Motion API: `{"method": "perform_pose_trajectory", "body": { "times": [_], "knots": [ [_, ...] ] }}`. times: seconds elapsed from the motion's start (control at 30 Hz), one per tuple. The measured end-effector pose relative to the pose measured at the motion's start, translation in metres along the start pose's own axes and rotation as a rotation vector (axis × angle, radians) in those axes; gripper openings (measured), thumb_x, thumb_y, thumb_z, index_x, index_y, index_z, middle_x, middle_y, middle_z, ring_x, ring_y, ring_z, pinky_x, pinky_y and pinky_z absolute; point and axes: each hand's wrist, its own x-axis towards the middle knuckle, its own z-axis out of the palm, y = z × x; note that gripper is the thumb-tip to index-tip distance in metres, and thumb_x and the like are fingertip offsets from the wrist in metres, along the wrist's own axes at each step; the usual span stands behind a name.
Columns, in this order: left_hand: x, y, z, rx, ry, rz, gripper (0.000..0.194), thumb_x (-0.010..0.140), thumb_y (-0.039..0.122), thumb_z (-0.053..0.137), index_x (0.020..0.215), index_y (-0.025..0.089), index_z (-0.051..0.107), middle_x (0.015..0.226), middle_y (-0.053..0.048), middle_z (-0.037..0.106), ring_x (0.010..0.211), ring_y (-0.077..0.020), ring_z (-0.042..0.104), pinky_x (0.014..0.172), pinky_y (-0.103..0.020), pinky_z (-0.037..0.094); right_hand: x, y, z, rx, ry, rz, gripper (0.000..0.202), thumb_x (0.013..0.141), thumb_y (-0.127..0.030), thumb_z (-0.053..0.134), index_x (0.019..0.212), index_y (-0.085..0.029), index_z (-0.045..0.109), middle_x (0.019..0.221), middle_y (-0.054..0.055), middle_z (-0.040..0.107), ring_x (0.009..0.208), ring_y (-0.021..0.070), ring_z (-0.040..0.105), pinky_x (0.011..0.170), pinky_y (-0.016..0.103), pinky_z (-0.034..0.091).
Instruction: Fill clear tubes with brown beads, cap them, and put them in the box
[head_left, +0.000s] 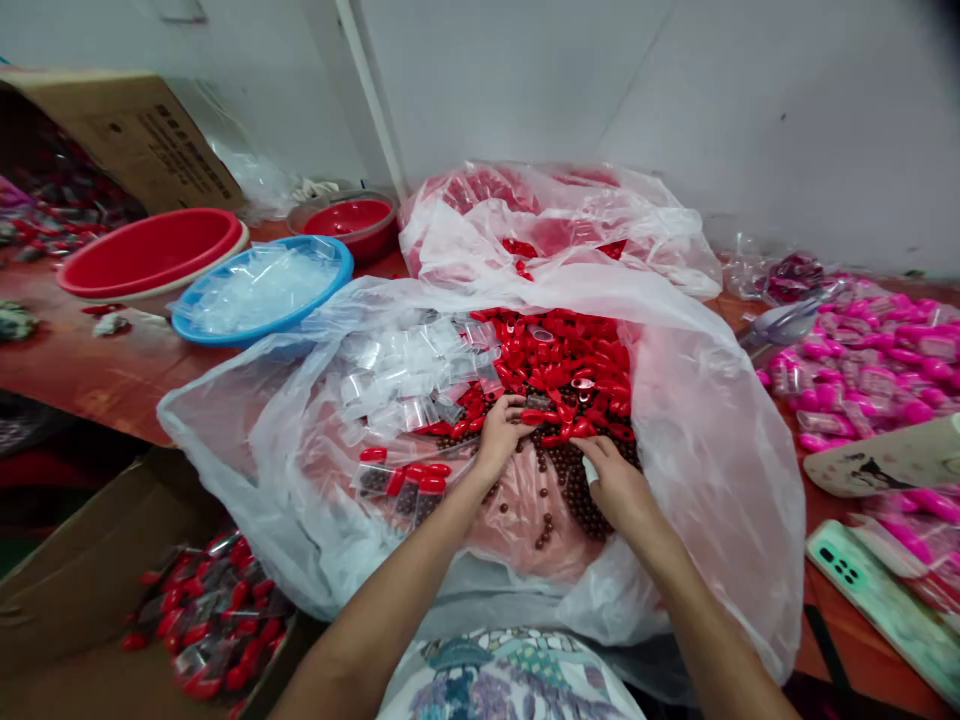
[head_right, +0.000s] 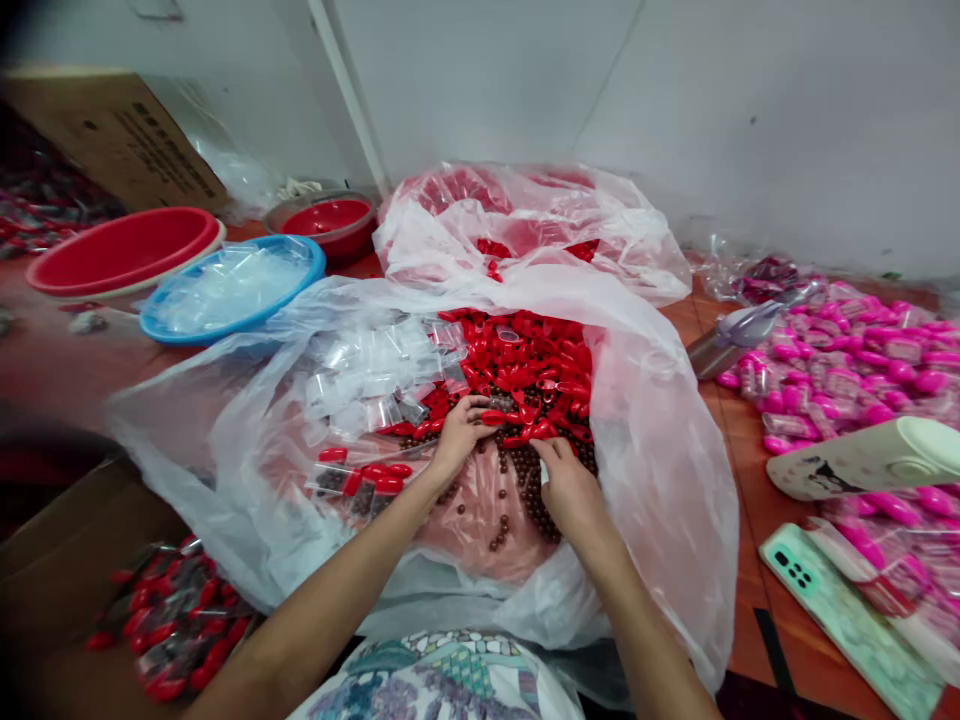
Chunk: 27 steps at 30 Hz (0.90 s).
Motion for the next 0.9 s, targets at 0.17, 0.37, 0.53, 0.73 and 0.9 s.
{"method": "perform_pose_trajectory", "body": {
  "times": [0.17, 0.37, 0.53, 0.73, 0.9],
  "knots": [
    [-0.035, 0.021, -0.01, -0.122, -0.05, -0.148, 0.048, 0.056, 0.018, 0.077, 0.1, 0.016, 0.059, 0.089, -0.004, 0.065, 0.068, -0.0128, 0.062, 0.061, -0.026, 0.053, 0.0, -0.006, -0.007, 0.018, 0.039, -0.043, 0.068, 0.064, 0.004, 0.036, 0.126, -0.022, 0.048, 0.123, 0.008, 0.05, 0.109, 0.0206, 0.054, 0.09, 0.03, 0.044],
    [-0.075, 0.044, -0.027, -0.205, -0.097, -0.237, 0.048, 0.061, 0.018, 0.076, 0.107, 0.018, 0.061, 0.099, -0.006, 0.065, 0.071, -0.0135, 0.064, 0.062, -0.028, 0.056, 0.01, -0.018, -0.011, -0.047, -0.015, -0.091, 0.066, 0.064, 0.004, 0.038, 0.122, -0.024, 0.053, 0.12, 0.006, 0.054, 0.105, 0.0191, 0.056, 0.088, 0.027, 0.042],
    [-0.092, 0.047, -0.041, -0.202, -0.056, -0.256, 0.046, 0.064, 0.017, 0.074, 0.108, 0.019, 0.06, 0.098, -0.005, 0.067, 0.067, -0.0121, 0.066, 0.064, -0.023, 0.054, 0.015, -0.033, -0.001, -0.16, -0.158, -0.097, 0.045, 0.08, -0.013, 0.045, 0.121, -0.027, 0.055, 0.105, 0.007, 0.063, 0.091, 0.0209, 0.061, 0.078, 0.029, 0.043],
    [-0.103, 0.04, -0.055, -0.214, -0.059, -0.237, 0.041, 0.063, 0.016, 0.075, 0.102, 0.016, 0.062, 0.093, -0.005, 0.067, 0.072, -0.0118, 0.065, 0.069, -0.023, 0.052, 0.005, -0.034, 0.008, -0.246, -0.288, -0.179, 0.048, 0.079, -0.011, 0.047, 0.123, -0.027, 0.055, 0.099, 0.008, 0.057, 0.085, 0.0202, 0.06, 0.073, 0.027, 0.041],
    [-0.111, 0.041, -0.054, -0.27, -0.103, -0.254, 0.04, 0.06, 0.014, 0.075, 0.098, 0.014, 0.064, 0.092, -0.005, 0.066, 0.076, -0.0128, 0.063, 0.07, -0.024, 0.052, -0.002, -0.029, 0.016, -0.172, -0.291, -0.217, 0.052, 0.076, -0.025, 0.06, 0.127, -0.024, 0.052, 0.118, 0.014, 0.051, 0.102, 0.0264, 0.055, 0.087, 0.035, 0.041]
  ]
}}
